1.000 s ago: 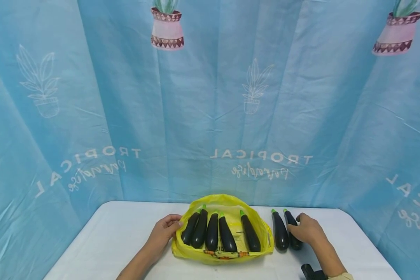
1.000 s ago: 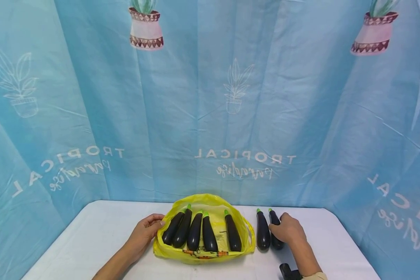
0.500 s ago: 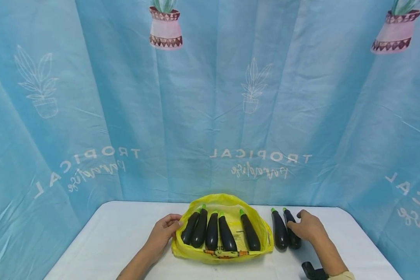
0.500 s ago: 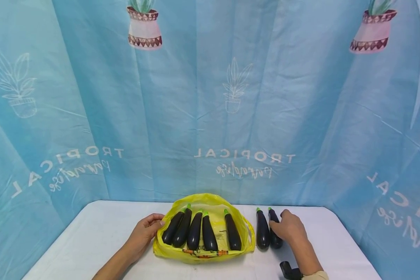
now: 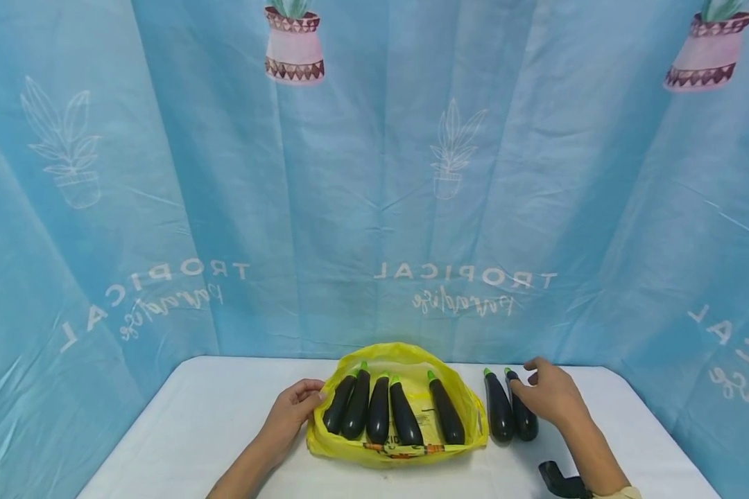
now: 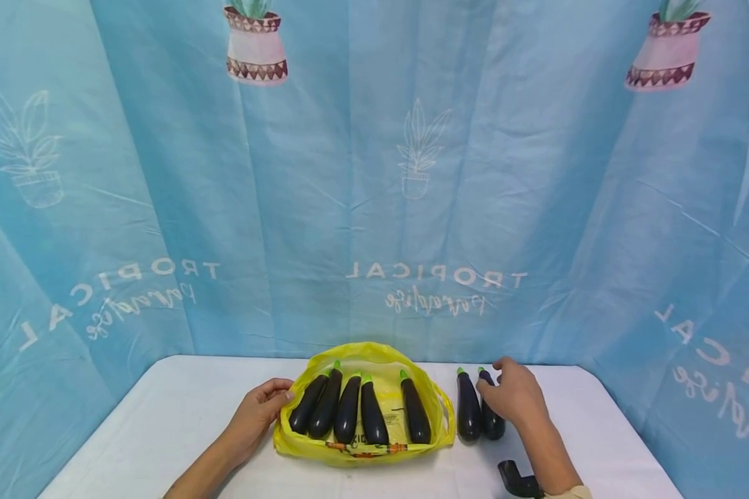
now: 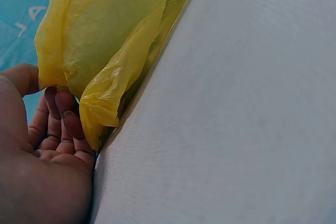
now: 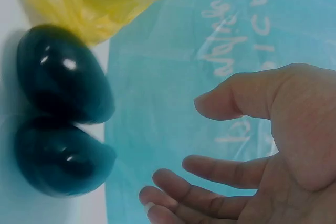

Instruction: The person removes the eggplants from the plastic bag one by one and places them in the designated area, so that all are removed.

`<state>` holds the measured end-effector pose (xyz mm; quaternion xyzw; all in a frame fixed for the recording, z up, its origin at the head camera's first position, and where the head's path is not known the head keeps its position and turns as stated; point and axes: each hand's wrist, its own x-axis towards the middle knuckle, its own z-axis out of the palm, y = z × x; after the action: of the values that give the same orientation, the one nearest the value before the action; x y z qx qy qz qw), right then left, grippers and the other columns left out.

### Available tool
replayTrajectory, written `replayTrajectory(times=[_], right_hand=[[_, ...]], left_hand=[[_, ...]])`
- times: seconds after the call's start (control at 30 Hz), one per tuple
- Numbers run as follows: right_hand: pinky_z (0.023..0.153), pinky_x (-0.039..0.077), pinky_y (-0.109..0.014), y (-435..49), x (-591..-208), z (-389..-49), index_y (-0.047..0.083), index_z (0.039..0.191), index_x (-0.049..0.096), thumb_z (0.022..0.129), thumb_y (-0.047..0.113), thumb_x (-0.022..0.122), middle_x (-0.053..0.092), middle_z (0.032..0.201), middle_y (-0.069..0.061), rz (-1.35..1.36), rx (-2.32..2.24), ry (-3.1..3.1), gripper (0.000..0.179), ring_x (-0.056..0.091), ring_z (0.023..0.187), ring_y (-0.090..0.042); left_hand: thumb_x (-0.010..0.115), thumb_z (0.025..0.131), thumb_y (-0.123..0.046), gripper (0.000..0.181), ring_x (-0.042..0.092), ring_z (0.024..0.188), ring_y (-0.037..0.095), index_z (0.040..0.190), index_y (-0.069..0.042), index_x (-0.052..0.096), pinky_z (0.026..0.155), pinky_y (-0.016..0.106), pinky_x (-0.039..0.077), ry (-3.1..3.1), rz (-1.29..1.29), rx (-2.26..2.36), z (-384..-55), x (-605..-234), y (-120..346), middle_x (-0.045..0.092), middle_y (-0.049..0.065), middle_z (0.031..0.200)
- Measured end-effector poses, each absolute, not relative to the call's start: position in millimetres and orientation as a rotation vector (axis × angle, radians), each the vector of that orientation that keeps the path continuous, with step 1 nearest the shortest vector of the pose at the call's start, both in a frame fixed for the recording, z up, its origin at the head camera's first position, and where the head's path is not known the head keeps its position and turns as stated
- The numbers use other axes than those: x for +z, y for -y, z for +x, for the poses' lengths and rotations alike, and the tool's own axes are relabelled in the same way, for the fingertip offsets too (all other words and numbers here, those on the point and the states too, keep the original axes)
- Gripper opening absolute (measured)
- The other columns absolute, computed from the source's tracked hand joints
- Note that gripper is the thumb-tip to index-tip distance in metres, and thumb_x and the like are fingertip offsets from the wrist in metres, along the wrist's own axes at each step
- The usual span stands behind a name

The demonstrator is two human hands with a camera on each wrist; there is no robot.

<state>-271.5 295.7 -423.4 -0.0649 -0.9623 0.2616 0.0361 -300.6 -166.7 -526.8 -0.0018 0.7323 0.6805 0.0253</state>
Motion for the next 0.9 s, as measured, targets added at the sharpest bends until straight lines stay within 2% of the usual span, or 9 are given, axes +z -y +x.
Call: replayTrajectory(times=[0.37, 0.57, 0.9], right_hand=[[0.076, 0.059, -0.05, -267, -407, -257, -0.007, 0.133, 0.062, 0.095, 0.025, 0.073, 0.071, 0.109, -0.016, -0.114, 0.842, 2.896, 0.051, 0.069, 0.095, -0.032], [0.078, 0.059, -0.05, -258, -402, -250, -0.005, 0.132, 0.063, 0.095, 0.024, 0.073, 0.07, 0.108, -0.014, -0.078, 0.843, 2.869, 0.048, 0.069, 0.097, -0.031], [0.076, 0.057, -0.047, -240, -396, -241, -0.001, 0.128, 0.067, 0.094, 0.02, 0.073, 0.071, 0.106, -0.01, 0.001, 0.837, 2.822, 0.041, 0.065, 0.088, -0.022]], left_hand=[[0.072, 0.099, -0.02, 0.031, 0.064, 0.096, 0.02, 0.121, 0.0, 0.067, 0.077, 0.027, 0.055, -2.259, 0.0, 2.116, -301, -527, 167, 0.073, 0.008, 0.107], [0.073, 0.098, -0.019, 0.032, 0.065, 0.094, 0.019, 0.122, 0.002, 0.067, 0.076, 0.027, 0.055, -2.248, 0.023, 2.133, -299, -527, 167, 0.072, 0.008, 0.105], [0.072, 0.099, -0.02, 0.031, 0.064, 0.094, 0.02, 0.122, 0.001, 0.067, 0.076, 0.027, 0.055, -2.256, 0.021, 2.127, -298, -524, 166, 0.072, 0.008, 0.105]])
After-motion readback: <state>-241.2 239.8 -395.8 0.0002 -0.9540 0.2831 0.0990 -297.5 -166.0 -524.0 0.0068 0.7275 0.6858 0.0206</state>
